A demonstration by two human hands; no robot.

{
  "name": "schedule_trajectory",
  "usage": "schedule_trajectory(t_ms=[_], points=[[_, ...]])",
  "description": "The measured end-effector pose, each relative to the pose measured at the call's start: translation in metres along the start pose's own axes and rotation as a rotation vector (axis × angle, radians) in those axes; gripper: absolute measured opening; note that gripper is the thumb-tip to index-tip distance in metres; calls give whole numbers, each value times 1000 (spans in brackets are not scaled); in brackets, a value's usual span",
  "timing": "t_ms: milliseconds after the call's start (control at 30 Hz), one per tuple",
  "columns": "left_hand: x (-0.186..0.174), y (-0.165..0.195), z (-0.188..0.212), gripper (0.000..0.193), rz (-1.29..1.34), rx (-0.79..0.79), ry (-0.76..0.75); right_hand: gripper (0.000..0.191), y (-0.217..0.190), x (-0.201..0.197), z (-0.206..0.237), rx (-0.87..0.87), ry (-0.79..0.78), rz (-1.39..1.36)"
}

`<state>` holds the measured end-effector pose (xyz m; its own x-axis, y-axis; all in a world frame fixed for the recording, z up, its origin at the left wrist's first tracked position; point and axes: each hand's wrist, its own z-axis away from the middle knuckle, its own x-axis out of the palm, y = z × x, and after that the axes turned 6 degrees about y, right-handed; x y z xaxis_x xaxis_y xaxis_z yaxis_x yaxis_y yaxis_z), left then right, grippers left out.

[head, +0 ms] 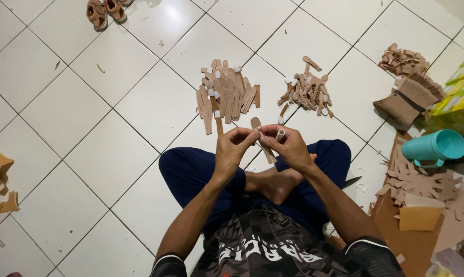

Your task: The person sits on the floor and repeatedly picks up small wooden pieces and white cylindrical components. They insert the white cylinders into the wooden pieces and place the assembled units into a growing pile on the floor.

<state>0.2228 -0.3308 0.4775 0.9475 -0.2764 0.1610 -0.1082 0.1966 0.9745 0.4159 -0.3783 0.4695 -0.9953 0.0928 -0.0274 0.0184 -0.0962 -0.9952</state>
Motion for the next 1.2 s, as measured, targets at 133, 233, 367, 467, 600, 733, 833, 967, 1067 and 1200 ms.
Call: schedule_trajectory(t_ms=[133,233,367,467,600,733,833,967,1067,1200], points=[[-3,4,-1,37,72,-4,-44,28,1,-2,-1,5,2,71],[-9,13,-1,29,-238,73,-48,26,2,-4,-2,20,24,196],[-16,26,-2,27,-330,85,-138,26,3,-6,-5,-102,2,147],[-16,29,0,27,-404,62,-120,24,8,-1,-6,-108,51,119],[-6,21,1,26,-353,94,-12,24,16,15,-5,38,264,155],[-6,8,-2,28,-158,99,66,26,15,19,-4,43,146,33],[-11,3,-3,30,-98,32,40,27,9,16,-1,24,44,50],[-19,6,-3,31,-111,-36,-52,25,0,11,-2,13,79,153],[-20,12,-2,30,-81,-49,-103,24,-6,10,-3,-27,71,197],[-17,15,1,27,-207,68,-12,23,-10,13,-3,32,74,176]])
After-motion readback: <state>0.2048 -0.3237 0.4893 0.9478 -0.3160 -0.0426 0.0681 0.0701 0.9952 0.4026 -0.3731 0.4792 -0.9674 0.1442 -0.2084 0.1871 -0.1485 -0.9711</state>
